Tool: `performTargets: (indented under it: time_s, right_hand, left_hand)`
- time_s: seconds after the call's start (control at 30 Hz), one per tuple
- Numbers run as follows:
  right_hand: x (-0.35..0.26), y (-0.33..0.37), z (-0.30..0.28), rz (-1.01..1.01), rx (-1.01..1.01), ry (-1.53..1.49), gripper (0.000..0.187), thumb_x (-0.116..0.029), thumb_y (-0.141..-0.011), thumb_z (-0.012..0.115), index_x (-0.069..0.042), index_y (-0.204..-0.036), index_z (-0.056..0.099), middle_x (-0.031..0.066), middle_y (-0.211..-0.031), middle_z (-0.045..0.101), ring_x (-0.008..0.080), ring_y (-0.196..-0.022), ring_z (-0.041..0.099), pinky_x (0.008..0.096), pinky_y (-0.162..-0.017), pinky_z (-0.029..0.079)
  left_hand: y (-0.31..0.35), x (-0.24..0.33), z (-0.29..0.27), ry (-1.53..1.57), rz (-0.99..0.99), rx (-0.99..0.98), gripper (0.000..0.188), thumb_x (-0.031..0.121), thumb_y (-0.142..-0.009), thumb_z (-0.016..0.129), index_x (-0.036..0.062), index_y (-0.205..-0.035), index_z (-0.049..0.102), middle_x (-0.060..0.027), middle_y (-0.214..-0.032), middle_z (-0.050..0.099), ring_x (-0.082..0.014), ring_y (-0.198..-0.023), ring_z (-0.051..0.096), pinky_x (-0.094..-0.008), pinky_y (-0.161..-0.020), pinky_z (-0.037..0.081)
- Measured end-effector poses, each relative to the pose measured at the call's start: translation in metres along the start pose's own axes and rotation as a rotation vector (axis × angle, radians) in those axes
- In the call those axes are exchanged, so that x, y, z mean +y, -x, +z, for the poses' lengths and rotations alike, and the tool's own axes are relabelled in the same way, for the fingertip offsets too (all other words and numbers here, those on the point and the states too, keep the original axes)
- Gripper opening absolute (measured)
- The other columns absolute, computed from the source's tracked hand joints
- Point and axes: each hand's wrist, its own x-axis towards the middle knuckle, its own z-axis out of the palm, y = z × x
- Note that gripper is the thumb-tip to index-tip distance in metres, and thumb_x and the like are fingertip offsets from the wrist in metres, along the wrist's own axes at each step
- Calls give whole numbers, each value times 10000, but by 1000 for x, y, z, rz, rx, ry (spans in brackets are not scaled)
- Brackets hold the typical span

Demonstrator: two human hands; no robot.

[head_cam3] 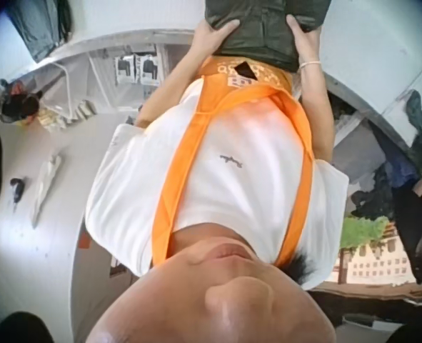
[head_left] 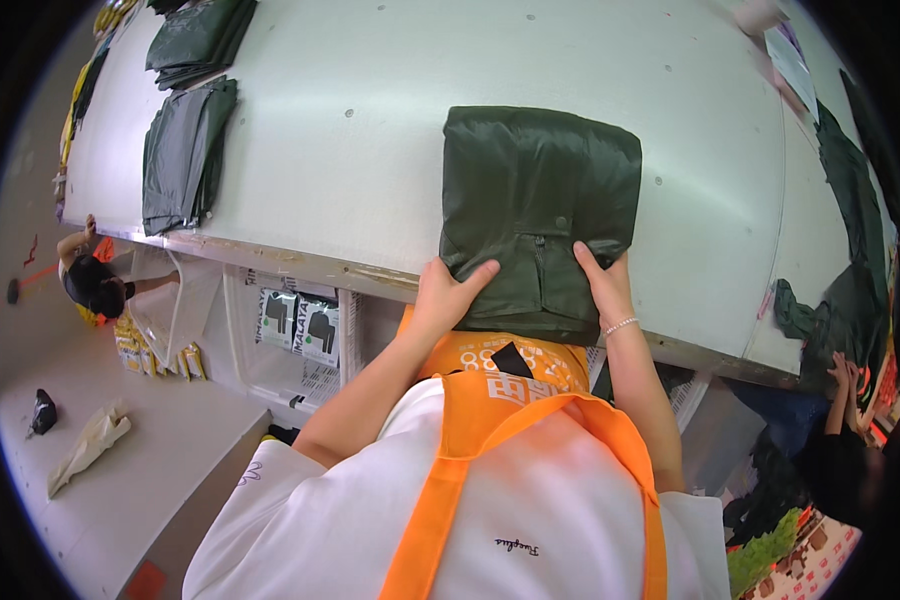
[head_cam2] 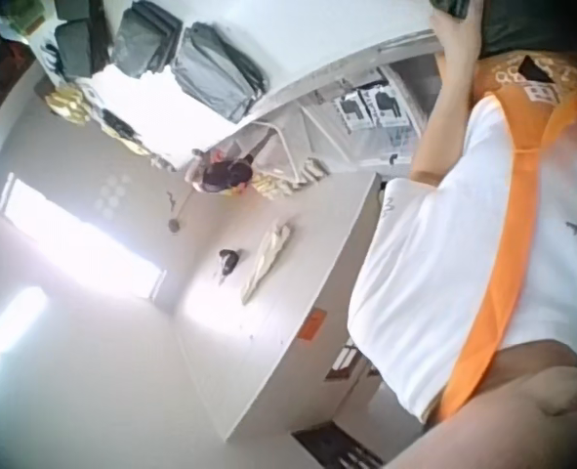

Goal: The person folds a dark green jacket on a white table. They smooth the fabric, fold the sleeves inward, fold the body in half, and then fold it again into a compact rectangle. The folded jacket is placed on a stack of similar items.

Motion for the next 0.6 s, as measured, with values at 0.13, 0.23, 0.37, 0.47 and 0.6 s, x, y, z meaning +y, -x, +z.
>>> performTargets:
  time_s: [0.13, 0.23, 0.37, 0.47, 0.6]
  right_hand:
    - [6, 11, 11, -149, 103, 214, 929, -262, -756, 751, 75, -1408, 182, 233, -1393, 357, 305, -1274, 394, 357, -1050, 309]
    - [-10, 26, 23, -491, 156, 417, 951, -189, -770, 721, 50, -1437, 87, 280, -1445, 245, 373, -1313, 335, 379, -1067, 294]
    - [-56, 30, 57, -546, 106, 677, 830, -5, -777, 605, -169, -1466, 173, 370, -1431, 138, 466, -1186, 432, 412, -926, 433]
    - [-100, 31, 96, -526, 10, 886, 844, 112, -756, 491, -385, -1414, 309, 421, -1398, 117, 482, -945, 570, 423, -713, 517]
    - [-144, 29, 161, -574, -66, 1104, 686, -549, -737, 651, -288, -1343, 462, 387, -1433, 95, 437, -848, 575, 417, -712, 508]
  left_hand:
    - [-15, -49, 2, -221, 49, 149, 855, 450, -716, 765, -170, -1154, 371, -312, -1148, 517, -364, -1126, 512, -372, -923, 428]
    - [-22, -58, -1, 38, 214, 160, 904, 416, -717, 777, -153, -1222, 289, -324, -1187, 496, -368, -1165, 487, -382, -933, 422]
    - [-41, -16, -22, -394, 343, 278, 917, 341, -711, 772, -159, -1254, 227, -321, -1123, 545, -418, -1082, 542, -400, -894, 458]
    - [-58, 8, -32, -858, 411, 360, 506, 185, -800, 629, -94, -1147, 389, -249, -1011, 588, -387, -950, 594, -418, -790, 499]
    - [-84, 9, -58, -941, 623, 335, 258, 122, -844, 503, -39, -1034, 434, -231, -974, 558, -357, -930, 561, -420, -777, 476]
